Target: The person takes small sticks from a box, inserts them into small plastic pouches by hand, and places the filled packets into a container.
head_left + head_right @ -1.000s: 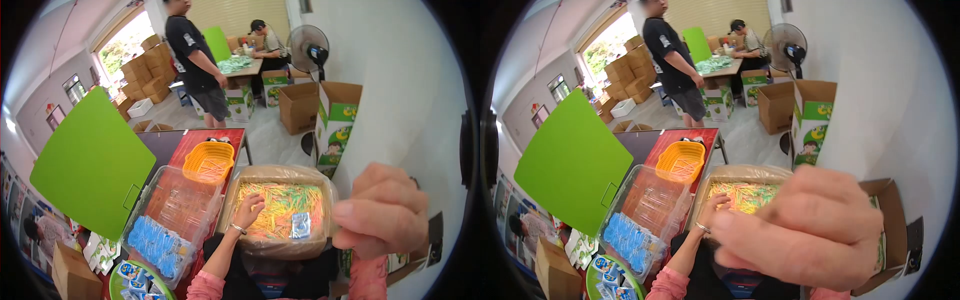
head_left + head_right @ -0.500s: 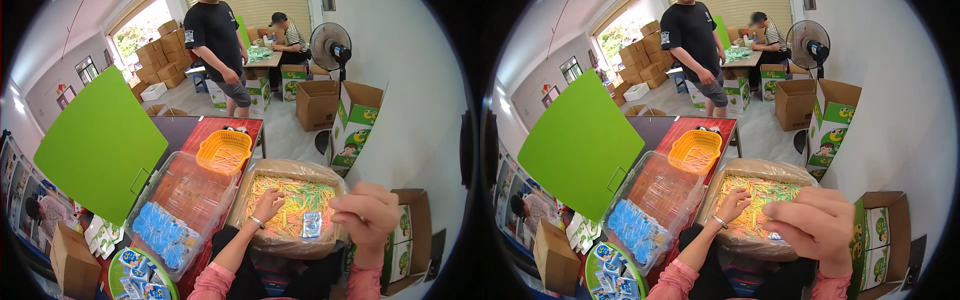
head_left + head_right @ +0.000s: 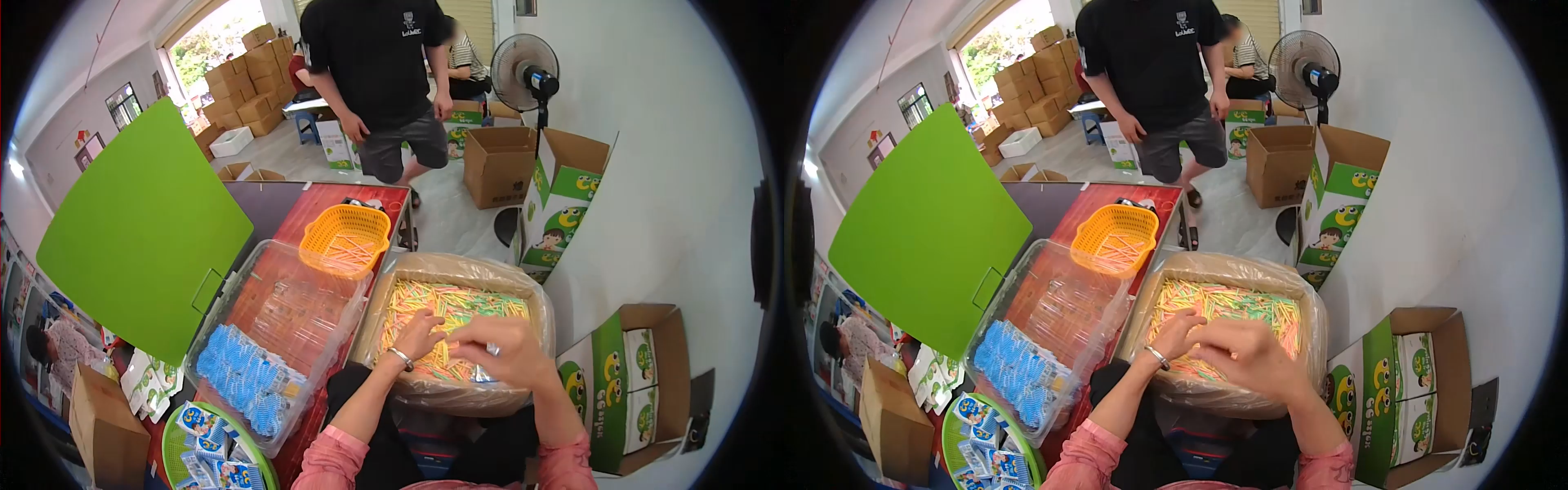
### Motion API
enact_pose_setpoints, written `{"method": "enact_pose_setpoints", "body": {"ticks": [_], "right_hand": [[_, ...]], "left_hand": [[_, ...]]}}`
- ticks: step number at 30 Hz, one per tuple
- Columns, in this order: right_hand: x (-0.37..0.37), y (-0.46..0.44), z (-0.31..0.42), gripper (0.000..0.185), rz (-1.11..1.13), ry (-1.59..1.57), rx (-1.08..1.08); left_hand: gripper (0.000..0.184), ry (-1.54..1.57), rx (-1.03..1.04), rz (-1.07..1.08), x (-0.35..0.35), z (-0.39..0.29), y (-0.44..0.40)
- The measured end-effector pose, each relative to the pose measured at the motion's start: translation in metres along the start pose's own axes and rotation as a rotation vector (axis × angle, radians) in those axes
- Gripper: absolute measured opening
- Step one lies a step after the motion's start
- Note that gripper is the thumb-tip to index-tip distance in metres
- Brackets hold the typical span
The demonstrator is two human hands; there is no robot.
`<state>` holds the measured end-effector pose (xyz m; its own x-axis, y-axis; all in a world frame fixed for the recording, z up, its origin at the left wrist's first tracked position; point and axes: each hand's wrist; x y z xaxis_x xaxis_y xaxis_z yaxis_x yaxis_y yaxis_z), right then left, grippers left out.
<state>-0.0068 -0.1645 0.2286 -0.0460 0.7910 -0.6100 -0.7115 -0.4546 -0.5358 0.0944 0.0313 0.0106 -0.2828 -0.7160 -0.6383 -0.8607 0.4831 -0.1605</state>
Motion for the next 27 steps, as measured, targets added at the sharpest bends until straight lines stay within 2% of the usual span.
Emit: {"method": "enact_pose_setpoints", "body": {"ticks": [2, 4, 6, 7, 9, 11, 13, 14, 19, 20, 22, 25, 26, 27], "right_hand": [[-0.019, -0.009, 0.006, 0.013, -0.060, -0.163, 0.041], [-0.036, -0.014, 0.009, 0.020, -0.159, -0.651, 0.139], [-0.043, -0.032, 0.021, 0.012, -0.182, -1.180, 0.084], [-0.048, -0.047, 0.026, 0.024, -0.142, -0.933, 0.004], [-0.056, -0.059, 0.037, 0.039, -0.109, -0.701, -0.074], [-0.063, -0.073, 0.043, 0.037, -0.108, -0.660, -0.169], [-0.065, -0.084, 0.043, 0.033, -0.078, -0.565, -0.285], [-0.065, -0.086, 0.041, 0.032, -0.062, -0.504, -0.337], [-0.066, -0.078, 0.050, 0.030, 0.049, -0.231, -0.439], [-0.066, -0.080, 0.047, 0.030, 0.081, -0.274, -0.504], [-0.061, -0.078, 0.038, 0.029, 0.200, -0.221, -0.522], [-0.052, -0.069, 0.025, 0.027, 0.492, 0.077, -0.407], [-0.048, -0.063, 0.021, 0.023, 0.522, 0.130, -0.356], [-0.044, -0.058, 0.017, 0.019, 0.553, 0.186, -0.306]], "left_hand": [[0.038, 0.011, 0.022, 0.049, 0.019, 0.029, -0.004], [0.039, -0.012, -0.008, 0.048, 0.007, 0.003, 0.003], [0.039, -0.047, -0.018, 0.055, -0.001, -0.009, 0.005], [0.038, -0.029, -0.015, 0.055, 0.001, -0.008, 0.001], [0.038, 0.008, -0.034, 0.060, 0.004, -0.008, 0.005], [0.038, 0.223, -0.085, 0.041, -0.006, -0.022, 0.011], [0.039, 0.012, -0.011, 0.046, 0.002, -0.010, 0.003], [0.040, 0.029, -0.105, 0.133, 0.001, -0.009, 0.002], [0.040, -0.023, -0.013, 0.093, -0.001, -0.014, 0.004], [0.039, -0.028, -0.026, 0.105, 0.002, -0.011, 0.004], [0.039, -0.044, -0.037, 0.160, 0.006, -0.004, 0.006], [0.039, -0.002, -0.003, 0.270, -0.003, -0.010, 0.020], [0.039, 0.055, 0.015, 0.295, -0.015, -0.018, 0.027], [0.041, -0.085, 0.105, 0.390, -0.012, -0.012, 0.022]]}}
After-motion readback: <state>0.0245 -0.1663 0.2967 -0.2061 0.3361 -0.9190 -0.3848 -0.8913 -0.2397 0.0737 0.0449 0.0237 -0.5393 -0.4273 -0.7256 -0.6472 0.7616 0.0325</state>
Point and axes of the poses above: each hand's wrist, its own y-axis away from the middle knuckle, its own x-axis out of the palm, z = x × y, and after that the axes turned 9 degrees about y, right-handed
